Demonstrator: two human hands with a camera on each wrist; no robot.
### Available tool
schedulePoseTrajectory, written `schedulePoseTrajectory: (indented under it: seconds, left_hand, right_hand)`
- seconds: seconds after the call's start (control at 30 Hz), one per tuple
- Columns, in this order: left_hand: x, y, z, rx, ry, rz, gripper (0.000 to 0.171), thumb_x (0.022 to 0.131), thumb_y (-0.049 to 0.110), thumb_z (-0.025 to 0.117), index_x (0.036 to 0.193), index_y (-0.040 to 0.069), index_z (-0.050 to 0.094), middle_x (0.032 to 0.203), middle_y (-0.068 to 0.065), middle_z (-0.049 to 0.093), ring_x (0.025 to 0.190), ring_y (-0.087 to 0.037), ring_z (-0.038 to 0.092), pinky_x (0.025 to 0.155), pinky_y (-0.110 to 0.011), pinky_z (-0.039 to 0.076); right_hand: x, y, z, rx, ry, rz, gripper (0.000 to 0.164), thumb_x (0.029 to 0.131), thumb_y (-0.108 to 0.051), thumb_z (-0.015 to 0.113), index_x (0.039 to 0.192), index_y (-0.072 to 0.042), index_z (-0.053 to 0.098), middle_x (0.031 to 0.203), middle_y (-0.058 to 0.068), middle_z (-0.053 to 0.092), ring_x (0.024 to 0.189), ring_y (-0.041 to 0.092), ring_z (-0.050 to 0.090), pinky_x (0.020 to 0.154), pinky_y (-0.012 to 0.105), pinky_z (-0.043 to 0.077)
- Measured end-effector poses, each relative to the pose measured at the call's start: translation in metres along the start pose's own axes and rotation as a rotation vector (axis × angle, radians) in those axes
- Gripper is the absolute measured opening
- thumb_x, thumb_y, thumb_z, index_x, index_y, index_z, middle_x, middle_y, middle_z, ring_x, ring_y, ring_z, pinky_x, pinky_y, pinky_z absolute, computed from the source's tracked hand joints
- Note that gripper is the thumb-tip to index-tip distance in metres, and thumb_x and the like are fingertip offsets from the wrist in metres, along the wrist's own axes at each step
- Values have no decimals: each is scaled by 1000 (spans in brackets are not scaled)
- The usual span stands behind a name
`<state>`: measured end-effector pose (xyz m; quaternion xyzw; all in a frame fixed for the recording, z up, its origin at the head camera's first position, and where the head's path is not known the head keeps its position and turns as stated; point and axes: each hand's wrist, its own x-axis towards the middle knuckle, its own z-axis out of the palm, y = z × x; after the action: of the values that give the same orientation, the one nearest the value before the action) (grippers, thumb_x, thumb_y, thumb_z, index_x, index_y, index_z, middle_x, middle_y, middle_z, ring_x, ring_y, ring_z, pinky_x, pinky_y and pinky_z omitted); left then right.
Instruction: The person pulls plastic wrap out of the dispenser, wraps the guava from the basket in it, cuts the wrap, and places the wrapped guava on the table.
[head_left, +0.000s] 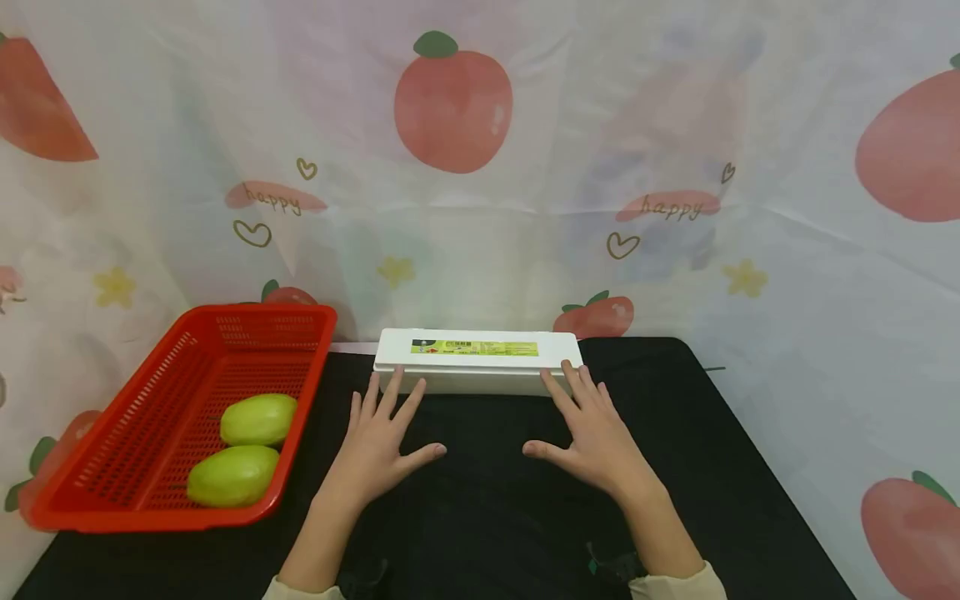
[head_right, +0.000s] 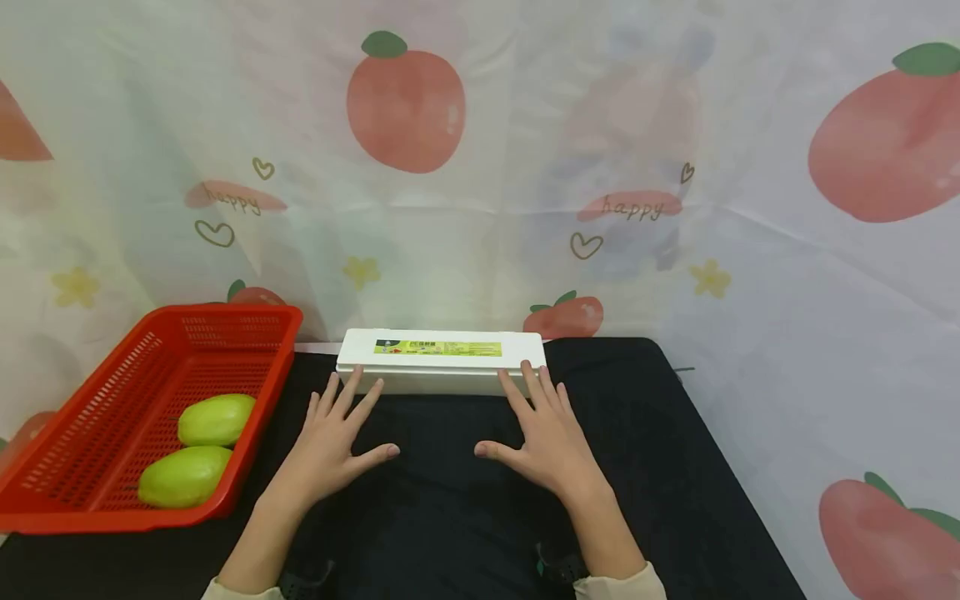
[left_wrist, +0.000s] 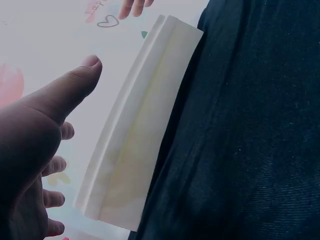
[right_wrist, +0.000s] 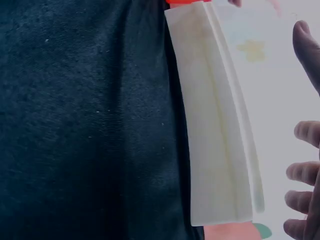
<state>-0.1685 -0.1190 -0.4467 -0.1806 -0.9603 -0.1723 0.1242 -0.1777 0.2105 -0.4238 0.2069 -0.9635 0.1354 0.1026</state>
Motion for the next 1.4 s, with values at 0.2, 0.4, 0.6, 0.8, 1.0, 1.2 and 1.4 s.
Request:
schedulePoseTrajectory:
  seconds: [0.2, 0.4, 0.6, 0.8, 1.0, 1.2, 1.4]
  left_hand:
    - [-4, -5, 10, -16, -30, -20, 94, 83, 70, 64, 158, 22, 31, 166, -14, 15, 149, -50, 11, 113, -71, 17]
    - [-6, -8, 19, -36, -58, -24, 94, 84, 70, 62, 158, 22, 30, 166, -14, 14, 150, -50, 9, 114, -70, 14]
    - [0, -5, 29, -40, -82, -12, 93, 85, 71, 61, 158, 22, 30, 167, -14, 11, 150, -49, 7, 114, -70, 14]
    - [8, 2, 31, -26, -60, 11, 92, 84, 68, 64, 157, 20, 33, 167, -14, 12, 150, -49, 8, 114, -69, 16]
    - [13, 4, 29, 31, -74, 17, 92, 84, 70, 63, 156, 20, 35, 167, -15, 10, 150, -49, 6, 114, -69, 16]
    - [19, 3, 25, 79, -124, 26, 93, 85, 71, 60, 157, 19, 33, 167, -16, 8, 150, -48, 1, 115, -69, 13]
    - [24, 3, 22, 102, -133, 31, 93, 86, 72, 58, 158, 20, 32, 167, -15, 7, 151, -48, -1, 116, -68, 13]
  right_hand:
    - [-2, 4, 16, 27, -20, 6, 107, 78, -73, 66, 160, -22, 22, 165, 19, 17, 150, 45, 14, 115, 66, 17]
    - [-6, 6, 24, 46, -31, 29, 107, 79, -73, 65, 160, -18, 23, 166, 17, 14, 151, 44, 12, 115, 66, 17]
    - [-8, 10, 25, 29, -48, 44, 107, 80, -74, 64, 160, -17, 22, 166, 17, 11, 151, 44, 9, 115, 67, 16]
    - [-5, 12, 25, 12, -45, 45, 106, 80, -73, 64, 160, -16, 24, 166, 18, 10, 151, 44, 8, 114, 68, 18]
    - [0, 7, 27, 6, -45, 28, 106, 80, -74, 63, 159, -15, 25, 166, 20, 11, 151, 46, 9, 114, 68, 19]
    - [7, 4, 30, -11, -51, 1, 106, 80, -76, 61, 160, -17, 23, 166, 19, 8, 151, 45, 9, 115, 67, 17]
    - [12, 6, 30, -45, -57, -12, 107, 80, -77, 59, 160, -17, 22, 166, 19, 8, 151, 44, 8, 116, 66, 16]
